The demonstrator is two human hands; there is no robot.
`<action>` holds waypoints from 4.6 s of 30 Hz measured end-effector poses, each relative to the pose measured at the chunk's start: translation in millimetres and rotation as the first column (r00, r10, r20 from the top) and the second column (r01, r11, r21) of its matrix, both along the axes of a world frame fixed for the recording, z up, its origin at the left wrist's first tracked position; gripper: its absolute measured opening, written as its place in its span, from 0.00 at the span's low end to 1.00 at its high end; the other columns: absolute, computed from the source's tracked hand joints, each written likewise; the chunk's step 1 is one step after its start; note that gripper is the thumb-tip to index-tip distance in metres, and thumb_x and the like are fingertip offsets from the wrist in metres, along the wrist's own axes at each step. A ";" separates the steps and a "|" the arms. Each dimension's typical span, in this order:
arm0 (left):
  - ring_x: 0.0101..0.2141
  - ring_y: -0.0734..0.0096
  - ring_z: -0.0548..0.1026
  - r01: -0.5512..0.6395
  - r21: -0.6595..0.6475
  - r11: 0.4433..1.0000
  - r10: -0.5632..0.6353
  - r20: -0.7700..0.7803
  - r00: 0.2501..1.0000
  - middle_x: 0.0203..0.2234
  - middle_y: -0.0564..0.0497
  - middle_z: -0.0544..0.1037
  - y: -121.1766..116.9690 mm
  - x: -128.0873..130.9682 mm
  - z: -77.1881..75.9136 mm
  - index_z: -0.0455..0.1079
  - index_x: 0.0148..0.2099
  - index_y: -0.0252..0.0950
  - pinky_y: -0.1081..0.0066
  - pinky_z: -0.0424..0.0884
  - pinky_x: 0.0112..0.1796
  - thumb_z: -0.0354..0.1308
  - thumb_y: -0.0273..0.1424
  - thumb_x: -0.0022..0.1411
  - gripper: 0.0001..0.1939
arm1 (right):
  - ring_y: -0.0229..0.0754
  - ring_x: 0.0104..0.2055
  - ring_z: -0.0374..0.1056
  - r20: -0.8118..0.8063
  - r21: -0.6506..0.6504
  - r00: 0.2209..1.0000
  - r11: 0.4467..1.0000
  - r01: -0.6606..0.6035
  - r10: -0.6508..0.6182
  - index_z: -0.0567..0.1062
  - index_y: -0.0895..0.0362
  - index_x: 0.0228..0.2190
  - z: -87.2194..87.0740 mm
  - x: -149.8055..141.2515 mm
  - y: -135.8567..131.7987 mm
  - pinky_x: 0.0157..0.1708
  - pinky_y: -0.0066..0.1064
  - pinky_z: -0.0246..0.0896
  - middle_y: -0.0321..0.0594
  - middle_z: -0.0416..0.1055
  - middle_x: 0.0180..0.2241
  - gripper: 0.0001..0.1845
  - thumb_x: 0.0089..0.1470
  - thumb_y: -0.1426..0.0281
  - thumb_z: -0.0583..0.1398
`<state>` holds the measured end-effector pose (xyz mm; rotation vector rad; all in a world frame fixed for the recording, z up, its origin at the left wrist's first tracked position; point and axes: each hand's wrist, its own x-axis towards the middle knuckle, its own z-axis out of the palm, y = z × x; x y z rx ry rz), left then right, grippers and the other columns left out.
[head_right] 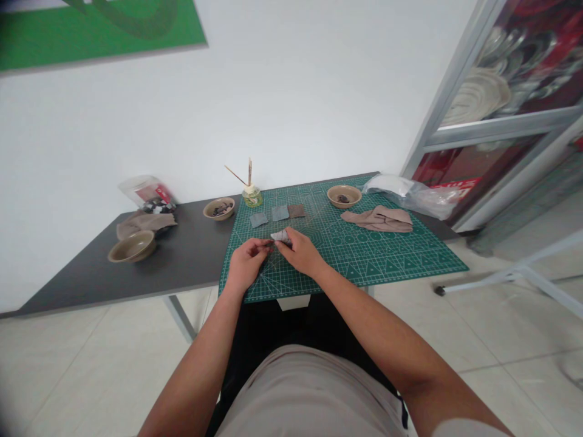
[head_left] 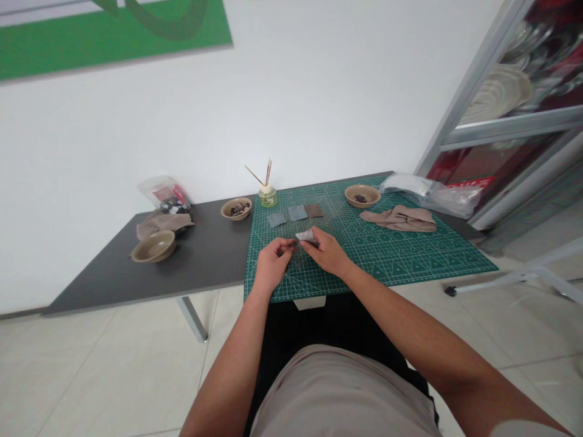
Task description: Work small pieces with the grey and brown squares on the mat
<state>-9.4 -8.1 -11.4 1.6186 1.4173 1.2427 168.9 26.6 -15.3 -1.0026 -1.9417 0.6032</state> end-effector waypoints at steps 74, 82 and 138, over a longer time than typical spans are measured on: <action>0.30 0.72 0.76 0.042 0.047 0.998 -0.055 0.345 0.937 0.29 0.54 0.79 2.8 1.1 -6.8 0.66 0.33 0.38 0.70 0.71 0.35 0.67 0.26 0.46 0.13 | 0.40 0.33 0.61 0.012 -0.037 0.989 0.988 -0.147 0.148 0.64 0.54 0.33 3.4 0.5 -0.5 0.35 0.31 0.54 0.35 0.64 0.31 0.06 0.59 0.66 0.58; 0.29 0.72 0.75 0.034 0.040 0.999 -0.045 0.318 0.947 0.29 0.55 0.79 2.5 0.4 -8.7 0.66 0.33 0.38 0.70 0.69 0.34 0.67 0.26 0.48 0.12 | 0.40 0.33 0.63 0.038 -0.057 0.985 0.985 -0.164 0.166 0.68 0.55 0.33 6.8 1.1 -1.6 0.35 0.31 0.54 0.35 0.67 0.30 0.06 0.59 0.66 0.60; 0.30 0.73 0.76 0.066 0.045 0.997 -0.078 0.394 0.916 0.28 0.54 0.79 0.2 2.8 -0.2 0.65 0.32 0.39 0.70 0.72 0.35 0.68 0.28 0.46 0.14 | 0.40 0.31 0.64 0.071 -0.020 0.994 0.996 -0.082 0.083 0.69 0.54 0.30 1.0 1.5 -3.2 0.33 0.32 0.56 0.35 0.68 0.28 0.11 0.59 0.61 0.60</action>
